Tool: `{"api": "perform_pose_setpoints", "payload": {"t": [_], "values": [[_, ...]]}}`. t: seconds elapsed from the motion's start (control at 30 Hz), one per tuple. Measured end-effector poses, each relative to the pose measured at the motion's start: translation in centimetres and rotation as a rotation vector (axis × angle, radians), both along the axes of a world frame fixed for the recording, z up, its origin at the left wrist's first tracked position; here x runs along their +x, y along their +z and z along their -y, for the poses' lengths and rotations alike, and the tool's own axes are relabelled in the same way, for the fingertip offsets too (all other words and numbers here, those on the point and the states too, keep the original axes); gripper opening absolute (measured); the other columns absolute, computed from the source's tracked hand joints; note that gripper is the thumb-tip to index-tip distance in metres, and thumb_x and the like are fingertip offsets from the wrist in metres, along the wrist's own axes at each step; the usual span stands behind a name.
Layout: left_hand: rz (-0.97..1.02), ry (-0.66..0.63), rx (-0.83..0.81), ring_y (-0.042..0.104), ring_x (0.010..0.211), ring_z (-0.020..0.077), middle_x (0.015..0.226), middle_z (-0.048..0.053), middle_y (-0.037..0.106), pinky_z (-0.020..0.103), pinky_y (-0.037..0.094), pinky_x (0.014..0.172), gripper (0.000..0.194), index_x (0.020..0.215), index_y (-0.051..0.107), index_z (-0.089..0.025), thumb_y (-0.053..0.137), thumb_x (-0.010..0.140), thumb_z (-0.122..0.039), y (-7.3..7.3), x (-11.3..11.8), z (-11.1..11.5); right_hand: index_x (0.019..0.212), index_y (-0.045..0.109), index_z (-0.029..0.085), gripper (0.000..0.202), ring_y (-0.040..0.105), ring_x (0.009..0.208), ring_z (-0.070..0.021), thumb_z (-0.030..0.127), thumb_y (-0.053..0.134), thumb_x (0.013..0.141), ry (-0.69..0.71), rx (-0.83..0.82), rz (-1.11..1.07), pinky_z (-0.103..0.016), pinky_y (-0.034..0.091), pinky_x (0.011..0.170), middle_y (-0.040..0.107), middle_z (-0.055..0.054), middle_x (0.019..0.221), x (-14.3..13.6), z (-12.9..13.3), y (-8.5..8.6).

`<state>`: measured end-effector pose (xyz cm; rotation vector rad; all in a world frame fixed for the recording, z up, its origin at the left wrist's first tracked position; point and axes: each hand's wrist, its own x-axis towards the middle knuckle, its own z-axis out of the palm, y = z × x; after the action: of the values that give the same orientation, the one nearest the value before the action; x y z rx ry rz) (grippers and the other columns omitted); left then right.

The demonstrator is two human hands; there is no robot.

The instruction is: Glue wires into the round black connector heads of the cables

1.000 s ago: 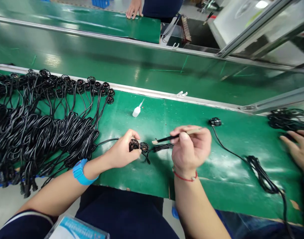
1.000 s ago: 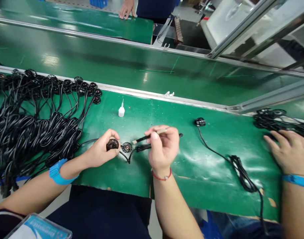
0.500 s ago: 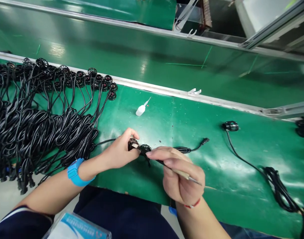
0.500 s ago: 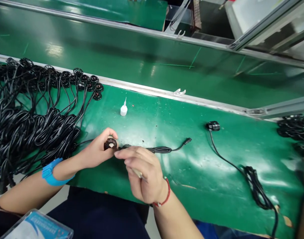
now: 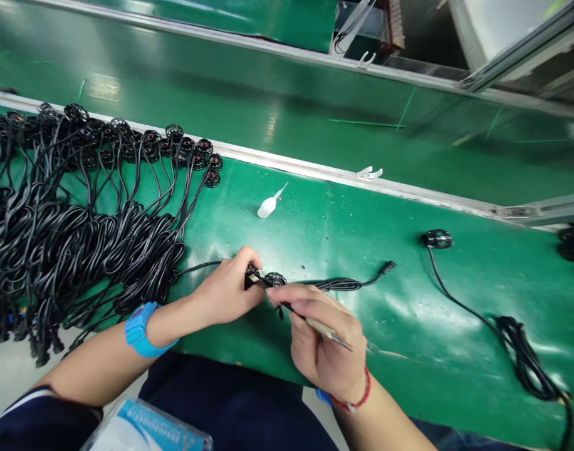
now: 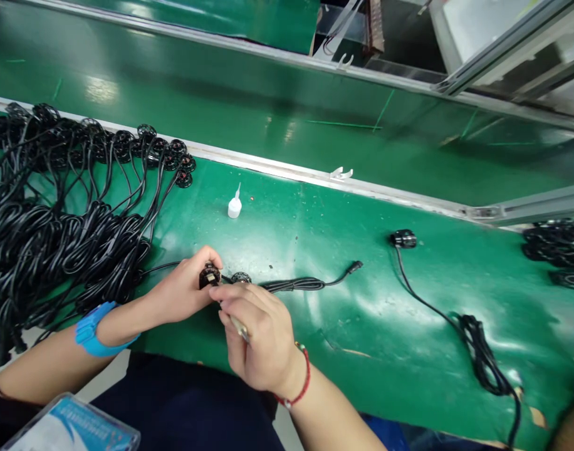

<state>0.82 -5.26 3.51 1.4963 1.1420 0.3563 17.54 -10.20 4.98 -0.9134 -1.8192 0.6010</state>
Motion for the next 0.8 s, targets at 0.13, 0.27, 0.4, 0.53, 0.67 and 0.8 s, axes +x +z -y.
{"api": "perform_pose_setpoints", "payload": {"t": [0.13, 0.27, 0.4, 0.53, 0.67, 0.8], "values": [[0.011, -0.009, 0.006, 0.04, 0.056, 0.0108, 0.061, -0.008, 0.044, 0.025, 0.027, 0.053, 0.018, 0.088, 0.042, -0.021, 0.057, 0.077, -0.022, 0.0, 0.1, 0.2, 0.109, 0.048, 0.021, 0.026, 0.069, 0.083, -0.0177, 0.004, 0.047, 0.089, -0.02, -0.013, -0.018, -0.034, 0.06, 0.069, 0.07, -0.01, 0.096, -0.2, 0.0, -0.2], [0.027, -0.035, 0.019, 0.04, 0.055, 0.0108, 0.061, -0.008, 0.045, 0.025, 0.027, 0.052, 0.016, 0.088, 0.042, -0.021, 0.054, 0.077, -0.021, -0.3, 0.2, 0.4, 0.109, 0.05, 0.021, 0.025, 0.069, 0.081, -0.0183, 0.005, 0.05, 0.089, -0.026, -0.045, -0.036, -0.033, 0.06, 0.067, 0.07, -0.007, 0.095, -0.3, -0.2, -0.4], [0.018, -0.001, 0.079, 0.045, 0.059, 0.0114, 0.067, -0.006, 0.049, 0.026, 0.031, 0.055, 0.019, 0.09, 0.043, -0.022, 0.051, 0.074, -0.016, 0.3, 0.0, 0.3, 0.111, 0.053, 0.021, 0.026, 0.071, 0.079, -0.0181, 0.006, 0.05, 0.091, -0.049, -0.031, -0.247, -0.034, 0.061, 0.065, 0.071, -0.007, 0.099, 0.3, 0.0, -0.4], [0.03, 0.008, 0.097, 0.044, 0.054, 0.0114, 0.066, -0.006, 0.049, 0.027, 0.031, 0.053, 0.022, 0.093, 0.041, -0.022, 0.051, 0.074, -0.02, 1.1, -0.3, 0.2, 0.116, 0.056, 0.019, 0.022, 0.071, 0.079, -0.0184, 0.013, 0.051, 0.095, -0.193, 0.103, -0.502, -0.033, 0.062, 0.061, 0.072, -0.006, 0.099, 0.8, 0.2, 0.0], [0.065, 0.011, 0.089, 0.046, 0.055, 0.0122, 0.068, -0.005, 0.051, 0.027, 0.032, 0.053, 0.024, 0.094, 0.04, -0.022, 0.052, 0.074, -0.023, 1.2, -0.3, 0.5, 0.111, 0.059, 0.019, 0.018, 0.071, 0.075, -0.0163, 0.013, 0.053, 0.095, -0.236, 0.08, -0.582, -0.028, 0.061, 0.053, 0.072, -0.004, 0.096, 0.8, -0.2, 0.3], [0.071, 0.027, 0.076, 0.046, 0.056, 0.0119, 0.071, -0.003, 0.053, 0.027, 0.034, 0.053, 0.025, 0.094, 0.039, -0.023, 0.051, 0.073, -0.023, 1.0, -0.3, 0.5, 0.105, 0.058, 0.019, 0.011, 0.069, 0.063, -0.0154, 0.017, 0.056, 0.094, -0.23, 0.017, -0.591, -0.029, 0.06, 0.049, 0.073, -0.003, 0.09, 0.7, -0.2, 0.6]]}}
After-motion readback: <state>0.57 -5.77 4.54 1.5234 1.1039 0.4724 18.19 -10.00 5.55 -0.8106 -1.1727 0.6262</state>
